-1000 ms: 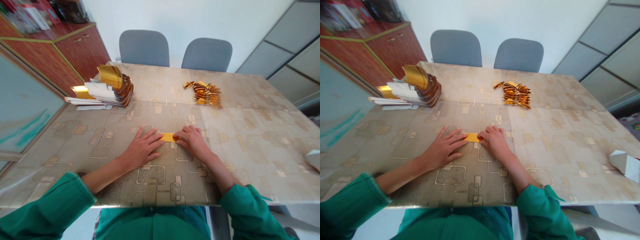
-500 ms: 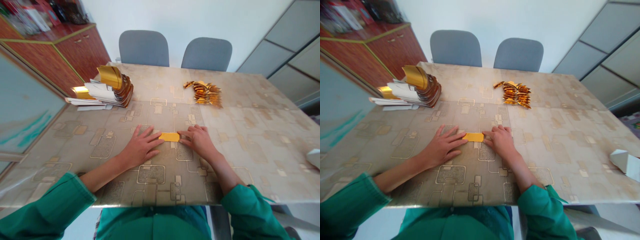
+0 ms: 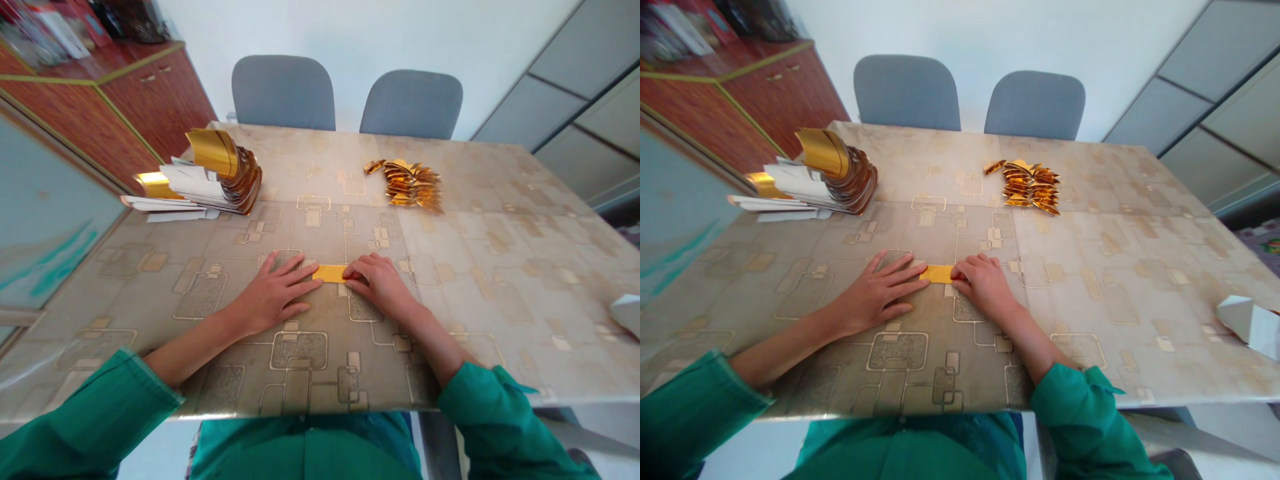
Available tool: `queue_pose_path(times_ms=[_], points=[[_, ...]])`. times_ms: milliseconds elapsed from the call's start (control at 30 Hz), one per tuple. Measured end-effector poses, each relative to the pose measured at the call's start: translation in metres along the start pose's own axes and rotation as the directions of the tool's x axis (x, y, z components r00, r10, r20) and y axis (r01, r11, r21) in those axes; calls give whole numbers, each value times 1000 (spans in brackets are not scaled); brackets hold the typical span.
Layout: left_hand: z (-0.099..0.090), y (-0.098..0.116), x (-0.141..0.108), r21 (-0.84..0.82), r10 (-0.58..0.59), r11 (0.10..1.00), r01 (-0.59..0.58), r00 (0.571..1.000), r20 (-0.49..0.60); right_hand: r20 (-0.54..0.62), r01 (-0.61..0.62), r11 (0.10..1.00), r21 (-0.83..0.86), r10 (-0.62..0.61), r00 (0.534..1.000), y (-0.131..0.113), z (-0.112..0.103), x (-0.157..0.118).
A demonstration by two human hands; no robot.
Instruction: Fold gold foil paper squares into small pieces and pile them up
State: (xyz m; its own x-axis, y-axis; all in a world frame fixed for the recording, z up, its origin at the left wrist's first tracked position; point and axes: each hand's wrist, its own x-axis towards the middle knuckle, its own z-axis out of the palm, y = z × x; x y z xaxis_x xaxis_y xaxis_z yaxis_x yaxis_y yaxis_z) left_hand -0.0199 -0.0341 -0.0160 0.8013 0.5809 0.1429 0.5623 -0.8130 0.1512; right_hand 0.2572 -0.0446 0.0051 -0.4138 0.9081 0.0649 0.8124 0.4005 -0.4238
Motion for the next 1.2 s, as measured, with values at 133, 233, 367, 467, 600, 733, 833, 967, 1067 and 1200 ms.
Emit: queue_pose_path(times_ms=[133, 233, 367, 467, 600, 733, 833, 967, 1067, 1200], points=[[-4, -6, 0, 7, -8, 1000, 8, 1000, -14, 14, 21, 1000, -7, -21, 1000, 2, -4, -2], [-6, 2, 3, -1, -2, 1000, 2, 999, -44, -21, 55, 997, -59, -56, 998, -3, -3, -2], [-5, 17, 5, -19, -16, 1000, 15, 999, -50, -40, 131, 989, -70, -134, 990, -11, 2, -2], [-4, 19, 5, -11, -30, 1000, 30, 998, -52, 0, 121, 992, -41, -121, 993, -14, 5, 0], [-3, 7, 3, 33, -3, 999, 5, 998, -63, 39, 101, 994, -45, -99, 994, -12, 4, 1], [-1, -7, -7, 56, 64, 997, -61, 996, -56, 58, 108, 992, -64, -104, 993, -11, 2, 2], [-1, -13, -11, 70, 102, 993, -98, 993, -57, 66, 114, 991, -75, -109, 992, -12, 2, 2], [-7, -10, -1, 60, 122, 991, -118, 989, -80, 64, 138, 983, -121, -131, 989, -11, 2, 3], [-13, -4, 17, 26, 144, 990, -142, 983, -112, 39, 169, 974, -154, -165, 986, -8, 3, 4], [-17, 2, 38, -10, 112, 993, -114, 986, -121, 5, 203, 963, -177, -206, 979, -1, 4, 6]])
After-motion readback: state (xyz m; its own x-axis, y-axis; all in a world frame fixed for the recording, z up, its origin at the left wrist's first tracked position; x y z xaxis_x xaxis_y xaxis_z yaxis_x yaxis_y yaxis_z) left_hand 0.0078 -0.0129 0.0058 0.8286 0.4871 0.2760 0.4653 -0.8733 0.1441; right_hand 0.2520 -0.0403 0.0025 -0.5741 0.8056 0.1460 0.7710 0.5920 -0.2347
